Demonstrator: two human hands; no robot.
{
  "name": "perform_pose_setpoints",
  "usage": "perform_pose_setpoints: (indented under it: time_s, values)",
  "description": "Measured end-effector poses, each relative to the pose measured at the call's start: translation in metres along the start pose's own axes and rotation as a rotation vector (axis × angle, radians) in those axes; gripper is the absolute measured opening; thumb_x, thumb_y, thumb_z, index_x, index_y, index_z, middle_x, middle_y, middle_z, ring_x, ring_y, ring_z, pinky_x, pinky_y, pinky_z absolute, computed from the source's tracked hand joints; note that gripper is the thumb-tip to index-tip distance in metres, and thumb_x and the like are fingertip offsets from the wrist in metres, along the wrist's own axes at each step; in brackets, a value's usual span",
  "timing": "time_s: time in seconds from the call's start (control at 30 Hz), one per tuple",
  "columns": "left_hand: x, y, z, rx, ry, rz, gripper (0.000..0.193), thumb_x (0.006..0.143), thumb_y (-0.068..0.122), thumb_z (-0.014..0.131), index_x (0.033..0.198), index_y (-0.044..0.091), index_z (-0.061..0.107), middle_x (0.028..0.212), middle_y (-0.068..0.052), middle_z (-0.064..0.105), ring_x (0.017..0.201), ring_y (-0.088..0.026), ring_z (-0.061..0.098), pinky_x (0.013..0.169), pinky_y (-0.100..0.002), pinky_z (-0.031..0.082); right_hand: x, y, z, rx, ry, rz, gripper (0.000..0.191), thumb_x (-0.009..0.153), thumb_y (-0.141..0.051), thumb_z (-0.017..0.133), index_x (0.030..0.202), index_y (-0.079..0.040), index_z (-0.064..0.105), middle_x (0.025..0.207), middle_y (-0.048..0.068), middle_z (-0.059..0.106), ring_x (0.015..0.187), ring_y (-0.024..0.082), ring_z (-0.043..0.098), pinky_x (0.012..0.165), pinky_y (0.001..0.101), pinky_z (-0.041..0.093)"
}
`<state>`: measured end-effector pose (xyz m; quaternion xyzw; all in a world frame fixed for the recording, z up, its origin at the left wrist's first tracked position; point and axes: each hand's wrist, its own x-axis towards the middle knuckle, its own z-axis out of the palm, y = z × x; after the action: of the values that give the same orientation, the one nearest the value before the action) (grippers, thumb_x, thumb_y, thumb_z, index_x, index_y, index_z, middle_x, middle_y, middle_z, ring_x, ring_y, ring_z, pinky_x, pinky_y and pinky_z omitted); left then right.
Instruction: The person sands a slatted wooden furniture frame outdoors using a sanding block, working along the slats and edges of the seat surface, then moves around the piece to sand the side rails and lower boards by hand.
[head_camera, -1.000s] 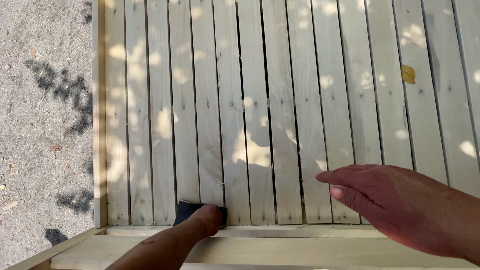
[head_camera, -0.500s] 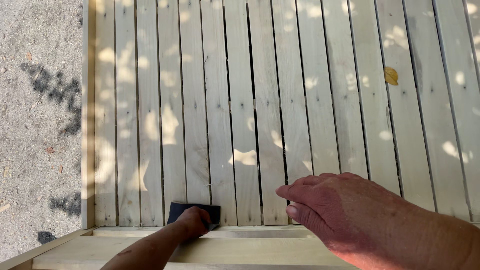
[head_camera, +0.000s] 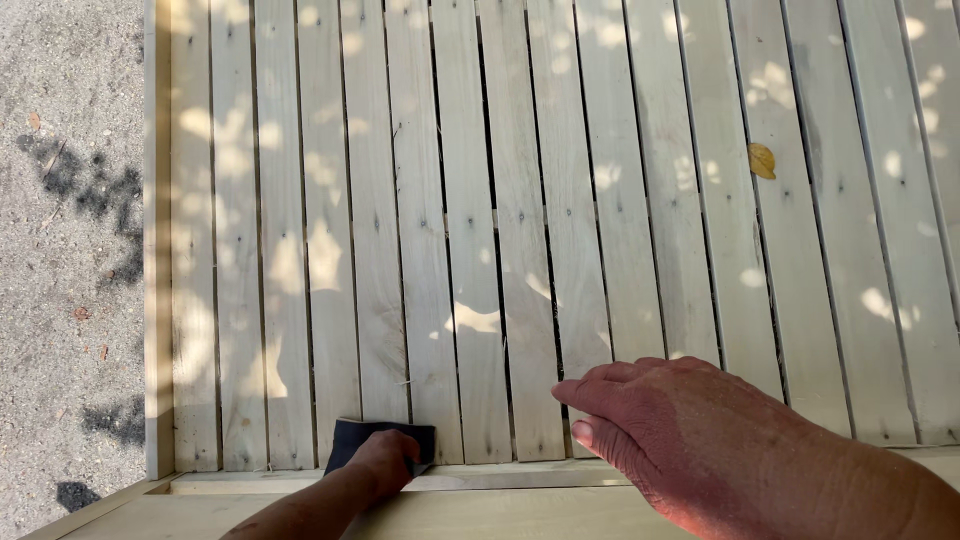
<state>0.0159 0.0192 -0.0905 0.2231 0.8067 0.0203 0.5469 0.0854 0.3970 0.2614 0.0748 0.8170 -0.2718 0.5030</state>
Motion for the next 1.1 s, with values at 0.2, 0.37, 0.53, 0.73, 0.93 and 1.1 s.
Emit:
perform_pose_setpoints:
  time_s: [0.2, 0.37, 0.53, 0.73, 0.93, 1.1]
  values:
    - [0.032, 0.217, 0.061, -0.048, -0.147, 0.306, 0.029, 0.081, 0.006, 0.065, 0.106, 0.017, 0.076, 0.113, -0.013, 0.073, 0.108, -0.036, 0.067, 0.093, -0.042, 0.055, 0.006, 0.007, 0.004, 0.026, 0.018, 0.014, 0.038, 0.108, -0.036, 0.044, 0.127, -0.014, 0.068, 0.122, 0.000, 0.074, 0.117, 0.019, 0.067, 0.105, 0.0386, 0.048]
    - [0.024, 0.167, 0.047, -0.188, -0.085, 0.182, 0.031, 0.076, 0.002, 0.068, 0.101, 0.017, 0.078, 0.111, -0.011, 0.073, 0.107, -0.032, 0.068, 0.094, -0.036, 0.055, 0.015, 0.027, 0.016, 0.029, 0.171, -0.087, 0.047, 0.107, -0.044, 0.047, 0.147, -0.021, 0.060, 0.143, -0.003, 0.066, 0.133, 0.021, 0.058, 0.110, 0.0420, 0.042]
    - [0.011, 0.096, 0.025, -0.090, -0.071, 0.146, 0.031, 0.075, 0.001, 0.066, 0.097, 0.018, 0.081, 0.109, -0.009, 0.076, 0.105, -0.031, 0.070, 0.093, -0.036, 0.057, 0.020, 0.038, 0.025, 0.007, 0.282, -0.172, 0.047, 0.107, -0.044, 0.050, 0.145, -0.020, 0.063, 0.144, 0.001, 0.066, 0.135, 0.024, 0.058, 0.110, 0.0441, 0.040]
    - [0.022, 0.252, 0.056, -0.002, -0.171, 0.322, 0.025, 0.085, 0.006, 0.064, 0.107, 0.012, 0.075, 0.115, -0.015, 0.072, 0.109, -0.037, 0.068, 0.094, -0.044, 0.055, 0.017, 0.036, 0.021, -0.003, 0.173, -0.049, 0.046, 0.105, -0.042, 0.046, 0.144, -0.023, 0.061, 0.144, -0.005, 0.066, 0.133, 0.019, 0.059, 0.112, 0.0406, 0.042]
    - [-0.001, 0.177, 0.019, -0.048, -0.110, 0.207, 0.032, 0.080, 0.003, 0.069, 0.108, 0.015, 0.075, 0.119, -0.013, 0.069, 0.117, -0.033, 0.063, 0.100, -0.039, 0.052, 0.013, 0.033, 0.011, -0.021, 0.220, -0.085, 0.048, 0.109, -0.045, 0.042, 0.148, -0.022, 0.060, 0.145, -0.004, 0.065, 0.131, 0.020, 0.060, 0.109, 0.0425, 0.043]
    - [-0.009, 0.133, -0.002, 0.034, -0.171, 0.131, 0.025, 0.080, 0.003, 0.068, 0.102, 0.013, 0.076, 0.113, -0.013, 0.072, 0.110, -0.033, 0.067, 0.096, -0.040, 0.055, 0.009, 0.019, 0.005, 0.007, 0.194, -0.083, 0.047, 0.108, -0.043, 0.041, 0.145, -0.020, 0.059, 0.141, -0.005, 0.067, 0.128, 0.017, 0.062, 0.111, 0.0397, 0.043]
